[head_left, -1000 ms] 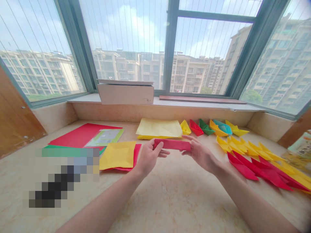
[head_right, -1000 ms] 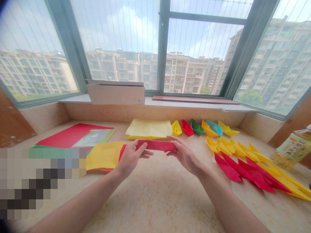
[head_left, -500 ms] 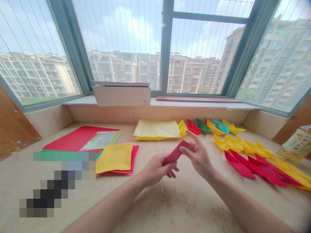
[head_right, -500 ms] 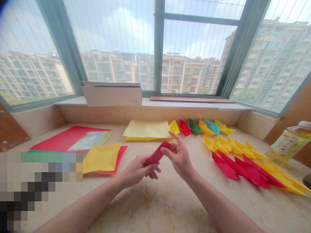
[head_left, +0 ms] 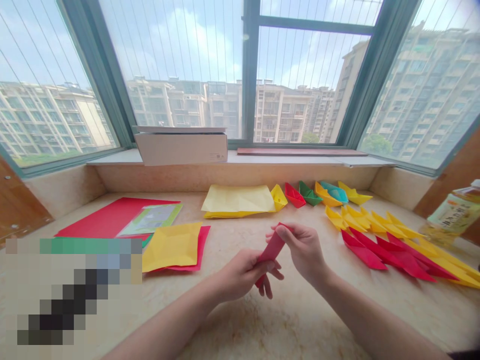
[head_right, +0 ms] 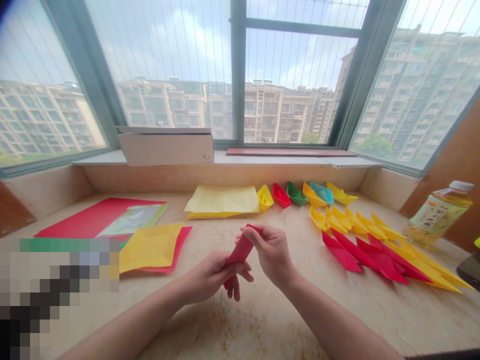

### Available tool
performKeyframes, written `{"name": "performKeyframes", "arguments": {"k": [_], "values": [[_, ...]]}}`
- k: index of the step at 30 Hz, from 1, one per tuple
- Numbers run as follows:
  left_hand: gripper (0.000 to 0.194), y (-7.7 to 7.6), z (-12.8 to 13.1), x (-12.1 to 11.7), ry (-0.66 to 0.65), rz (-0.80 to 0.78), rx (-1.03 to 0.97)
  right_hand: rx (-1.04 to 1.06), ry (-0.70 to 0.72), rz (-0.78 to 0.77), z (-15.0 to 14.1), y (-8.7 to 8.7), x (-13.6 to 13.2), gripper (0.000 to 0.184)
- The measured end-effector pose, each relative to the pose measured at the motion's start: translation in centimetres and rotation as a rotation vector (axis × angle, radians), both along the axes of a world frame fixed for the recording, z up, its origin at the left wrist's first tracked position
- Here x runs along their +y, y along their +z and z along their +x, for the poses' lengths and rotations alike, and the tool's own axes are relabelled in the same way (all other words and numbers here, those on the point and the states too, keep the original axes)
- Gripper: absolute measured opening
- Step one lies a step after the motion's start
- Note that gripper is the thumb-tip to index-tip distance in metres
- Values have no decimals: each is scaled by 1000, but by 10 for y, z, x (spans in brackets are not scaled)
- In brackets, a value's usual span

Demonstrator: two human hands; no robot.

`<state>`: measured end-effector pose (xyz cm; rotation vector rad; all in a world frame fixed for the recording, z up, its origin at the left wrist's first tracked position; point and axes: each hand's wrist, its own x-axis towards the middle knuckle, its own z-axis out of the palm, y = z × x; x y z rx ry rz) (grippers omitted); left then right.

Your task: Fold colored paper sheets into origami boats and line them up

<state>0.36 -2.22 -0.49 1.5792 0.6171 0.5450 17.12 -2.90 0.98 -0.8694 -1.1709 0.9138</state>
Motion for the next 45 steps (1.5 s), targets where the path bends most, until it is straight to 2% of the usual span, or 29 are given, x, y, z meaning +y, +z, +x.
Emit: {"name": "performKeyframes", "arguments": {"k": [5, 8, 9, 11, 14, 16, 18, 22, 25, 27, 29, 30, 31, 33, 35, 36, 38, 40, 42, 45], "values": [[20, 3, 0, 0, 30, 14, 22, -31, -118, 47, 6, 4, 1, 28], [20, 5, 2, -2, 53, -19, -12, -13, -104, 59, 9, 1, 4, 28], [23, 6, 3, -3, 70, -41, -45, 15, -57, 63, 8, 0, 4, 30], [30, 7, 6, -4, 107, -87, -120, 46, 123, 33, 6, -4, 5, 39], [38, 7, 9, -5, 121, -112, -155, -32, 425, -130, -4, -11, 2, 53], [39, 6, 9, -4, 107, -127, -140, -76, 477, -219, -9, -12, -1, 53], [35, 6, 8, -2, 96, -150, -126, -53, 400, -213, -10, -9, -2, 47], [30, 10, 6, 0, 46, -153, -79, 27, 190, -46, 2, 4, 5, 36], [32, 12, 5, -2, 20, -147, -74, 73, 112, 44, 19, 13, 14, 31], [34, 11, 5, -1, 20, -164, -79, 193, 28, 118, 29, 17, 20, 30], [34, 10, 3, 2, 77, -181, -103, 355, -56, 203, 33, 18, 25, 32], [35, 10, 3, 5, 129, -183, -132, 377, -35, 195, 32, 17, 26, 35], [35, 11, 3, 7, 184, -179, -166, 336, 39, 121, 28, 14, 26, 41], [35, 14, 3, 11, 250, -157, -212, 162, 241, -46, 15, 5, 22, 57], [36, 16, 4, 10, 224, -134, -182, 12, 420, -134, 0, -6, 15, 58], [36, 16, 5, 9, 195, -124, -148, -28, 465, -202, -7, -10, 12, 55], [37, 15, 9, 6, 161, -115, -107, -26, 469, -294, -17, -17, 8, 53], [37, 12, 11, 3, 156, -123, -111, 18, 416, -338, -20, -21, 7, 49], [39, 10, 11, 3, 143, -125, -124, 43, 360, -325, -21, -22, 9, 47], [41, 10, 6, 7, 84, -93, -95, 14, 262, -223, -17, -18, 14, 49]]}}
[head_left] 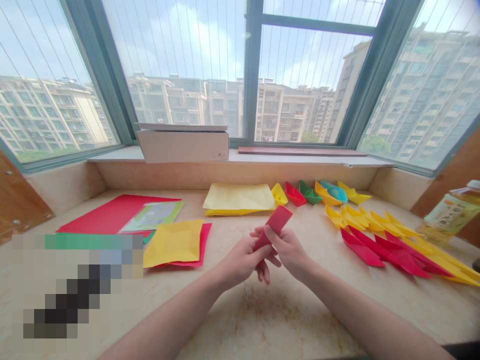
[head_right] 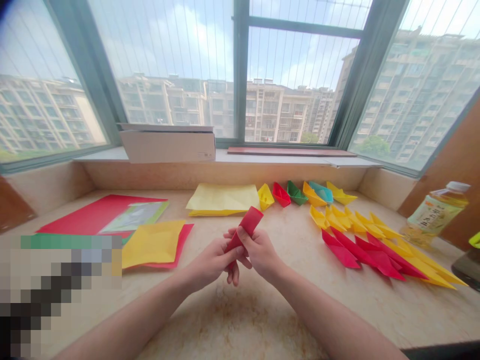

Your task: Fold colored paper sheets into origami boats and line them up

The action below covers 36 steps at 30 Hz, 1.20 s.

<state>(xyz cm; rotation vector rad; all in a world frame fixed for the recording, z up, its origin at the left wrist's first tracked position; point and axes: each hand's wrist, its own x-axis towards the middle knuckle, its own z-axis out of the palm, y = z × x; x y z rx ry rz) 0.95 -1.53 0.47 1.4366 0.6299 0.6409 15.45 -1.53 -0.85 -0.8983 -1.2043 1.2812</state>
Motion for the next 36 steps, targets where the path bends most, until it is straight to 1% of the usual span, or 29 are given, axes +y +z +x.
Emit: {"name": "performKeyframes", "arguments": {"k": [2, 3, 4, 6, 7, 8, 9, 10, 12, 13, 14, 15, 16, 18, 21, 22, 23, 24, 26, 27, 29, 31, 32, 33, 34, 36], "values": [[40, 0, -5, 3, -33, 19, 45, 3, -117, 87, 12, 6, 7, 49], [38, -1, -7, 4, -48, 19, 73, 37, -205, 119, 21, 9, 11, 48], [37, -2, -9, 5, -64, 12, 101, 85, -270, 147, 32, 12, 17, 45], [35, -5, -11, 8, -82, -17, 145, 239, -481, 186, 55, 18, 28, 40], [34, -7, -12, 9, -71, -35, 152, 305, -577, 199, 65, 20, 32, 39], [34, -7, -12, 10, -39, -52, 143, 336, -630, 207, 71, 20, 35, 40], [34, -8, -12, 11, 10, -66, 117, 309, -595, 199, 73, 20, 36, 42], [34, -8, -12, 11, 66, -76, 79, 242, -502, 167, 70, 18, 34, 46], [36, -6, -11, 12, 141, -83, 4, 83, -204, 113, 53, 13, 24, 50], [37, -5, -11, 11, 145, -76, -23, -5, -32, 113, 40, 10, 17, 50], [37, -4, -10, 10, 126, -60, -37, -78, 147, 94, 28, 7, 10, 48], [37, -3, -9, 9, 93, -42, -41, -108, 268, 68, 16, 3, 3, 47], [36, -3, -8, 8, 58, -25, -38, -121, 354, 47, 7, 0, -2, 47], [33, -3, -5, 5, 1, -7, -15, -118, 399, 17, -5, -7, -8, 50], [31, -4, -3, 4, -32, -8, 11, -90, 400, -9, -6, -12, -7, 56], [31, -4, -3, 4, -38, -10, 13, -89, 368, 0, -3, -11, -5, 56], [31, -4, -4, 5, -41, -14, 17, -96, 309, 23, 1, -9, -2, 55], [31, -5, -5, 6, -44, -23, 26, -103, 220, 54, 6, -5, 1, 53], [32, -7, -9, 8, -49, -49, 62, -100, -47, 144, 23, 5, 9, 49], [32, -8, -11, 9, -49, -62, 85, -38, -181, 173, 33, 10, 14, 48], [34, -11, -13, 12, -35, -76, 121, 162, -432, 204, 57, 19, 25, 42], [35, -12, -15, 14, 20, -77, 133, 271, -620, 210, 76, 23, 34, 42], [36, -12, -15, 15, 53, -76, 132, 259, -634, 211, 81, 23, 36, 41], [36, -12, -14, 15, 79, -77, 127, 207, -579, 190, 82, 22, 37, 41], [36, -11, -14, 14, 92, -79, 122, 151, -492, 155, 79, 20, 35, 43], [36, -8, -12, 12, 82, -86, 113, 68, -252, 89, 62, 16, 27, 48]]}}
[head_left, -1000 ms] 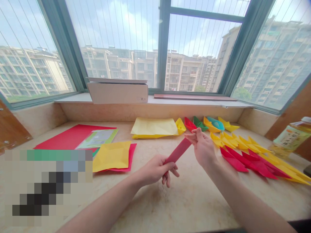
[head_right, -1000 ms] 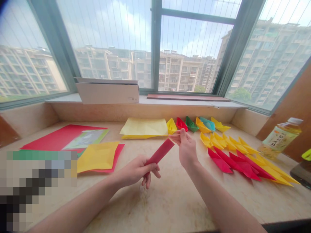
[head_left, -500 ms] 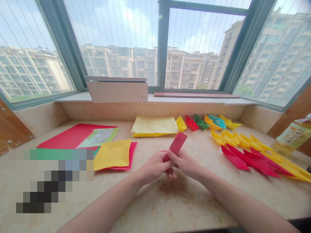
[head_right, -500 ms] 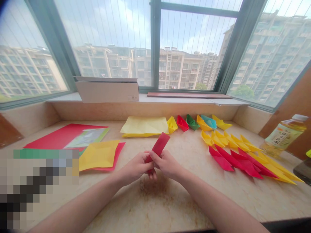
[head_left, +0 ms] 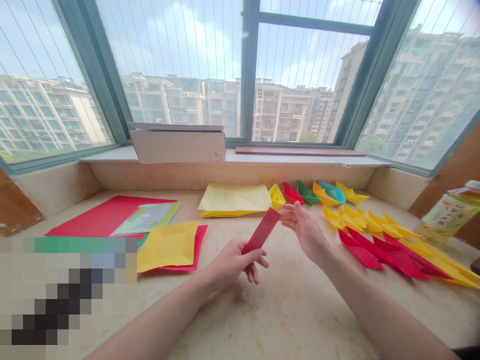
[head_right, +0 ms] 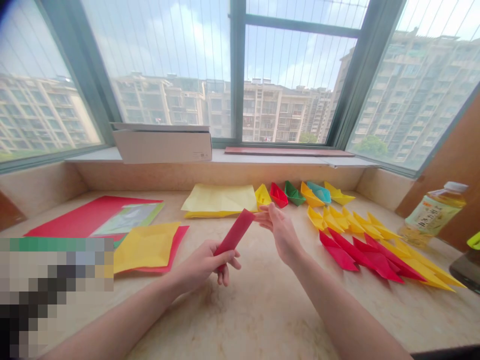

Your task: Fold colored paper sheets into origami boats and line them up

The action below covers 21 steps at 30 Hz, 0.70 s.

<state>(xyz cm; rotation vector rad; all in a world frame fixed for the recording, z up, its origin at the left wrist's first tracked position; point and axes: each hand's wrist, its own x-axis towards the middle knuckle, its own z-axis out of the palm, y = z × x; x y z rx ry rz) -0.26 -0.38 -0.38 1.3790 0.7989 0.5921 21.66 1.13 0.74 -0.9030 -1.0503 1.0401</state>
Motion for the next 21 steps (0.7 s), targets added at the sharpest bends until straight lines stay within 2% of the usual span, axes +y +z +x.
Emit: {"name": "performKeyframes", "arguments": {"k": [3, 5, 9, 13, 17, 21], "values": [[34, 3, 3, -6, -34, -3, -2, -151, 345, -45, -29, -4, -18, 48], [33, 4, 3, -9, -78, -15, 1, -200, 393, -19, -40, -5, -27, 46], [35, 5, 0, -5, -144, 1, -41, -190, 179, 51, -37, -4, -27, 42], [40, 5, -4, 4, -35, 75, -103, -169, -18, 94, -32, -4, -19, 36], [42, 2, -3, 9, 80, 163, -156, -108, -77, 127, -30, -6, -16, 31], [37, -1, -4, 12, 260, 237, -206, -120, -73, 72, -25, -5, -14, 30]]}}
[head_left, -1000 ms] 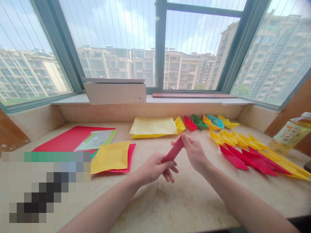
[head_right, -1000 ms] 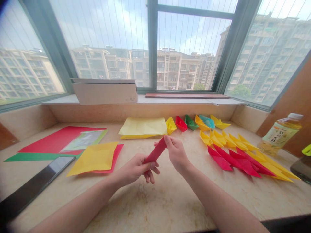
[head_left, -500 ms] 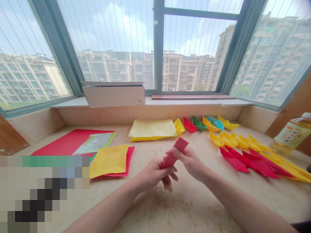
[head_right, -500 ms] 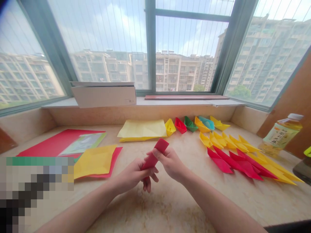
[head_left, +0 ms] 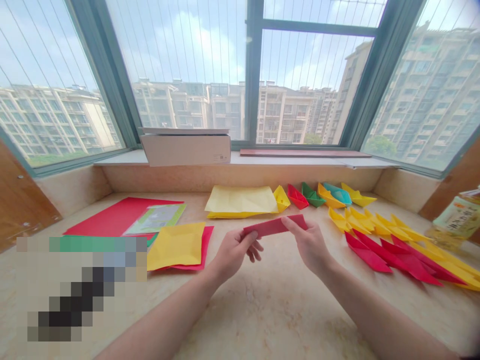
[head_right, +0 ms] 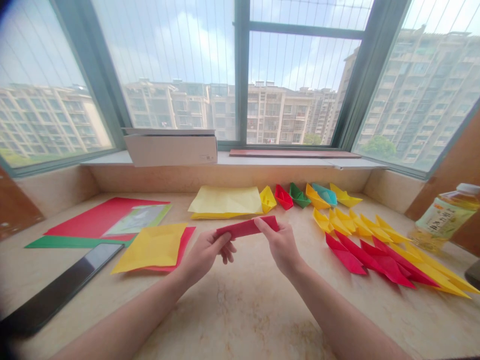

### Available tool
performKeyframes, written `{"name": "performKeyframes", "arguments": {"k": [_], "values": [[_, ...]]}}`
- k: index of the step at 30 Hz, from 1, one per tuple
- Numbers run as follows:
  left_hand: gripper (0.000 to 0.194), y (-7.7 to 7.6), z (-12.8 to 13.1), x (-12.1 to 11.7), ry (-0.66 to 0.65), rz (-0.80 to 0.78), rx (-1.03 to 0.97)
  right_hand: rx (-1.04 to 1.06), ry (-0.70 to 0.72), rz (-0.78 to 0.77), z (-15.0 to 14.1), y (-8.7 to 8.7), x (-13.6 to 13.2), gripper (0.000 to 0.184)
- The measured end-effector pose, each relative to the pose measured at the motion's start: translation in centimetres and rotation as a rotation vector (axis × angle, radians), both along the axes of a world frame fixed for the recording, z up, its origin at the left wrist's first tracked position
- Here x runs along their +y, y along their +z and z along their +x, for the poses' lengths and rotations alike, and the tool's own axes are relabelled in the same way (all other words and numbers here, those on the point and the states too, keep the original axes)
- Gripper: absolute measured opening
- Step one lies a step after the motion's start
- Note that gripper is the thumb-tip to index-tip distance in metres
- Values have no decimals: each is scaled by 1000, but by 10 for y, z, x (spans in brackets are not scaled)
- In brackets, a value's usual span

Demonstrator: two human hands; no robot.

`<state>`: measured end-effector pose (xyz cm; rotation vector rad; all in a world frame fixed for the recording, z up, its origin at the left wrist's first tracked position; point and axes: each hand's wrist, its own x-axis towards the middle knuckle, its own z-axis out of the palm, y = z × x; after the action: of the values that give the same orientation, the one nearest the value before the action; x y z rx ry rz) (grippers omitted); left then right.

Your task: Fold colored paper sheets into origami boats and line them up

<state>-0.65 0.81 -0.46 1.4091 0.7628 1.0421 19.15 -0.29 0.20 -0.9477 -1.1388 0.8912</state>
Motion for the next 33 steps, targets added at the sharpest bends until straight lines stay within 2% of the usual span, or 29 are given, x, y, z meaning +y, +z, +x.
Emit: {"name": "performKeyframes", "arguments": {"k": [5, 7, 9, 12, 14, 19, 22, 25, 27, 29, 33], "values": [[29, 6, -7, 1, 153, 35, -209, -142, 276, -108, 0, 2, -1, 36], [26, 7, -9, 0, 134, 62, -307, -155, 343, -158, -4, 1, -3, 36], [29, 7, -8, -2, 54, 82, -355, -97, 400, -194, -9, -2, -6, 35], [41, 3, -6, -3, -74, 83, -313, 36, 574, -243, -15, -4, -10, 35], [51, 0, -5, -3, -103, 79, -259, 66, 676, -271, -18, -5, -14, 36], [62, 0, -7, -6, -120, 121, -119, -118, 781, -283, -25, -5, -24, 42], [56, 4, -5, -8, -57, 152, -61, -293, 758, -218, -25, -6, -24, 50], [51, 8, -2, -8, 22, 198, -12, -351, 573, -149, -18, -7, -14, 53], [49, 8, 0, -7, 23, 203, 59, -319, 431, -142, -11, -8, -7, 52], [47, 7, 1, -8, 27, 199, 177, -286, 350, -118, -7, -7, -2, 50], [42, 8, 5, -15, 19, 249, 397, -308, 376, -14, -9, -2, -5, 40]]}}
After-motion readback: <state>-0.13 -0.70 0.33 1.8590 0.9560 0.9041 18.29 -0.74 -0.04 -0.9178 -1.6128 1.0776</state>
